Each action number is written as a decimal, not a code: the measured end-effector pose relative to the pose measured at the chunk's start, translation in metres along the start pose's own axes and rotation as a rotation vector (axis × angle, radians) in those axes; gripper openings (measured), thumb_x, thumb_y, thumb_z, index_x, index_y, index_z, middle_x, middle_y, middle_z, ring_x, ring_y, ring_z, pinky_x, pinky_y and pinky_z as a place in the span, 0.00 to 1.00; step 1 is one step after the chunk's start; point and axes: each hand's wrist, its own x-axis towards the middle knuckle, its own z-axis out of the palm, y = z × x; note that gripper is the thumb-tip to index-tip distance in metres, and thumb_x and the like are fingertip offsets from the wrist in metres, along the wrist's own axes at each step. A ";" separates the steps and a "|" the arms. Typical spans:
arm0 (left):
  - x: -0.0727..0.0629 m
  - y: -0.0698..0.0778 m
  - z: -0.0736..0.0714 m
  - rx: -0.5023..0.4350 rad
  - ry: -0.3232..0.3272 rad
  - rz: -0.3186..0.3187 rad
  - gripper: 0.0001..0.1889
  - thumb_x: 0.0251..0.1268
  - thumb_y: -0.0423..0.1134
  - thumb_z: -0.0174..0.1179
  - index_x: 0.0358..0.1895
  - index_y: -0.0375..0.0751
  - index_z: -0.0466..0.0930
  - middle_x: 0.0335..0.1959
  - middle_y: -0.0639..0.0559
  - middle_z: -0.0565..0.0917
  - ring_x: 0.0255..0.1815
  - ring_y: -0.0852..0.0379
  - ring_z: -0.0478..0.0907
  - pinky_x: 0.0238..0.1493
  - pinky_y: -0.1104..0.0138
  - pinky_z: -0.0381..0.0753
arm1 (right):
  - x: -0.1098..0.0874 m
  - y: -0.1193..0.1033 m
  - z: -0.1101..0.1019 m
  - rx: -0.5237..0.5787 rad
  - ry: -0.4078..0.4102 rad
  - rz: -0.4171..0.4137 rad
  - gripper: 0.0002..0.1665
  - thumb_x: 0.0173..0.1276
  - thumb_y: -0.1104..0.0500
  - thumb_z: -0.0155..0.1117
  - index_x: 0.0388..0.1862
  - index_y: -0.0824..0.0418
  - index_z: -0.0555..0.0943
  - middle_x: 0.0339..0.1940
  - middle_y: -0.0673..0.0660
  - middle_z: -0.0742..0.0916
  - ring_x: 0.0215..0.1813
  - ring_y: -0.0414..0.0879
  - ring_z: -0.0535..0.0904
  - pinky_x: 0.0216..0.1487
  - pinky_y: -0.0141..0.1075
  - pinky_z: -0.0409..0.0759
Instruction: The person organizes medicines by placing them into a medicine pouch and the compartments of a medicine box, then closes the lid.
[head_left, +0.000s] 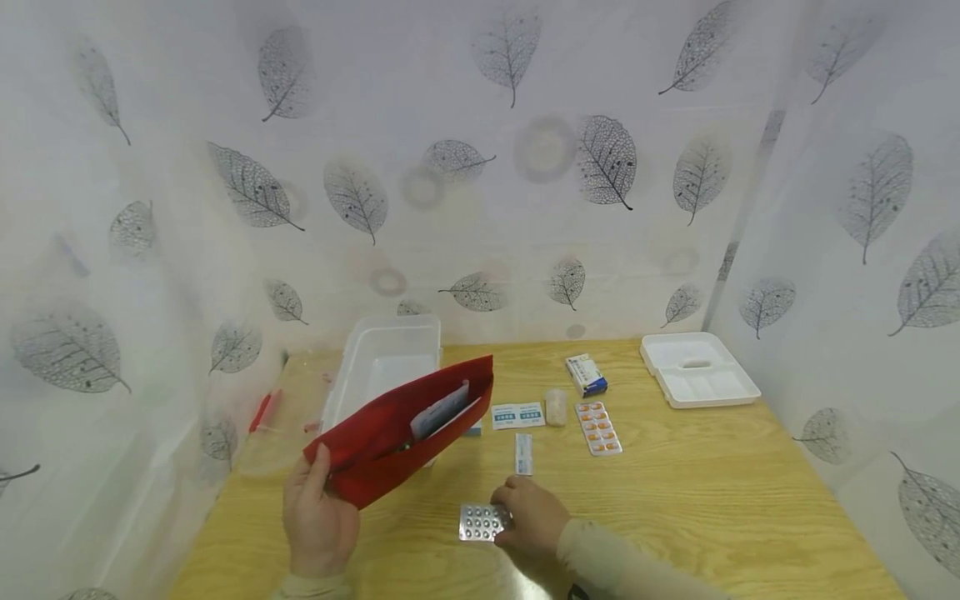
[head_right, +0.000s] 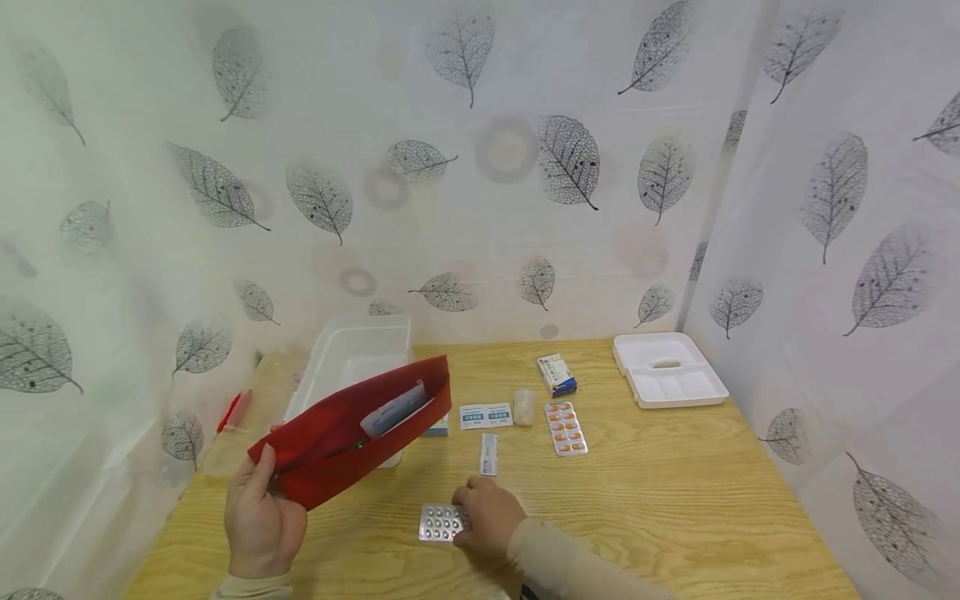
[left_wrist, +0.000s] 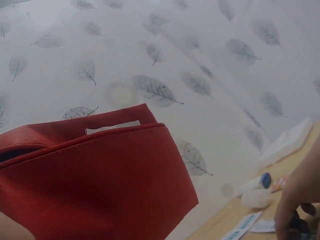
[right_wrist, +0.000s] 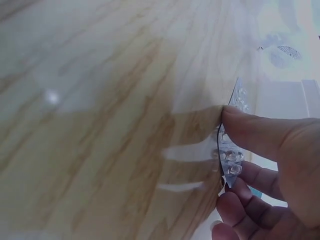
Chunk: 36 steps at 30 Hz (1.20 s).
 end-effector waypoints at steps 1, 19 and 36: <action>0.000 -0.001 -0.001 -0.008 -0.013 0.008 0.18 0.77 0.36 0.43 0.56 0.23 0.73 0.49 0.43 0.80 0.55 0.49 0.74 0.54 0.59 0.75 | -0.001 0.001 -0.001 0.012 -0.004 0.003 0.24 0.42 0.51 0.79 0.40 0.54 0.82 0.34 0.43 0.76 0.33 0.33 0.70 0.33 0.27 0.74; -0.005 -0.002 0.004 0.047 -0.002 -0.037 0.15 0.76 0.37 0.45 0.49 0.28 0.77 0.43 0.46 0.83 0.49 0.50 0.78 0.50 0.59 0.78 | -0.025 0.041 -0.033 0.157 -0.033 0.019 0.18 0.49 0.64 0.72 0.37 0.51 0.77 0.32 0.44 0.82 0.34 0.36 0.76 0.35 0.34 0.76; -0.013 -0.012 0.010 0.099 -0.076 -0.064 0.14 0.76 0.35 0.46 0.46 0.31 0.81 0.40 0.49 0.84 0.45 0.55 0.79 0.48 0.63 0.79 | -0.046 0.066 -0.125 0.301 0.084 0.036 0.06 0.66 0.62 0.65 0.41 0.54 0.80 0.32 0.45 0.84 0.32 0.36 0.80 0.33 0.32 0.80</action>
